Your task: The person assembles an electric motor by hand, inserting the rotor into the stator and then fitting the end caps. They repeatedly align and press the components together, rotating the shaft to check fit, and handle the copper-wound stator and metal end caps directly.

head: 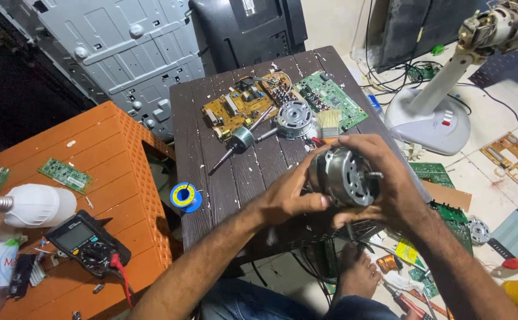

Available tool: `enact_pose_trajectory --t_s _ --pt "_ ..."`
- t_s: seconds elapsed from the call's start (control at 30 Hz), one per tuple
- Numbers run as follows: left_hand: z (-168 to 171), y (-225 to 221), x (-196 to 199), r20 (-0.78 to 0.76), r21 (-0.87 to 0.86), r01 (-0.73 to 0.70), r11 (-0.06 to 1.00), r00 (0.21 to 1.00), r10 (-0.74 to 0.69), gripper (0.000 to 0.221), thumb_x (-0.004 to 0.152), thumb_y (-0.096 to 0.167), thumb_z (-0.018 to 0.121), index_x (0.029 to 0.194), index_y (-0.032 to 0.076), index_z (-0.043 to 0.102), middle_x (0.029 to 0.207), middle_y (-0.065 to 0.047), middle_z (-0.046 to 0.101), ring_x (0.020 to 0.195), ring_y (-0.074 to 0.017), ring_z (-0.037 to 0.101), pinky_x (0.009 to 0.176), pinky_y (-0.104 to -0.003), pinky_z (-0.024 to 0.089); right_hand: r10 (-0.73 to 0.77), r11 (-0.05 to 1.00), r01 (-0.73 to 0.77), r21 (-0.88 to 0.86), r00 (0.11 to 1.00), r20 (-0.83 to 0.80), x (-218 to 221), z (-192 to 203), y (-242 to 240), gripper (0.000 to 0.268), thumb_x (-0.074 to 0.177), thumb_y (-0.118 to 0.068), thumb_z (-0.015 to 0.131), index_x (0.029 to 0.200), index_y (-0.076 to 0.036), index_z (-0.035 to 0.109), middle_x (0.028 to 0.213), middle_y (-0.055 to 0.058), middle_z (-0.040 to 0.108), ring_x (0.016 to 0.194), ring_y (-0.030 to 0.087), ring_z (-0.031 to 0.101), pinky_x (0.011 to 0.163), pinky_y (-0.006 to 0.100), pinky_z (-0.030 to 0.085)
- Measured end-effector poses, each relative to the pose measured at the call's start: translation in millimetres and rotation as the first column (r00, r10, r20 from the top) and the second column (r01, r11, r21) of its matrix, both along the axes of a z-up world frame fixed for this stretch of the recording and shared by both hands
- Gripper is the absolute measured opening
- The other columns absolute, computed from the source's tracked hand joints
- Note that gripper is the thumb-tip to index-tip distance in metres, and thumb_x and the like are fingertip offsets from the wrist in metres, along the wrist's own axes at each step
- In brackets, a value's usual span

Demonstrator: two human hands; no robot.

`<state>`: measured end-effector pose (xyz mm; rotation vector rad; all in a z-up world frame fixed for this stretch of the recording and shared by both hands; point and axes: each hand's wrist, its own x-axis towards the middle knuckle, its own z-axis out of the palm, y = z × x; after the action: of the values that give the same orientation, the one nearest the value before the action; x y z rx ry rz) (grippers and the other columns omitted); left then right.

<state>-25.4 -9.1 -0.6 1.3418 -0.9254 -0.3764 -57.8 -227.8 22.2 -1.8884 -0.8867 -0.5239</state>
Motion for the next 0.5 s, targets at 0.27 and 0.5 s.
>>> enact_pose_trajectory --t_s 0.27,0.5 --pt "3 -2 -6 0.356 -0.024 -0.204 0.979 0.913 0.199 0.115 0.078 0.079 0.058 0.161 0.008 0.022 0.137 -0.029 0.056 0.126 -0.0468 0.056 0.116 -0.07 0.029 -0.032 0.998 0.044 -0.043 0.97 0.242 -9 9 11 0.107 0.051 -0.03 0.1 0.138 0.01 0.052 0.13 0.032 0.057 0.127 0.053 0.057 0.108 0.061 0.045" --pt "9 2 -11 0.299 -0.076 -0.178 0.981 0.935 0.193 0.105 0.08 0.067 0.056 0.16 0.007 0.025 0.134 -0.031 0.054 0.121 -0.047 0.058 0.111 -0.069 0.038 0.031 0.999 -0.032 -0.004 0.944 0.328 -7 9 17 0.102 0.052 -0.027 0.101 0.134 0.011 0.054 0.126 0.033 0.059 0.124 0.052 0.059 0.106 0.063 0.047"
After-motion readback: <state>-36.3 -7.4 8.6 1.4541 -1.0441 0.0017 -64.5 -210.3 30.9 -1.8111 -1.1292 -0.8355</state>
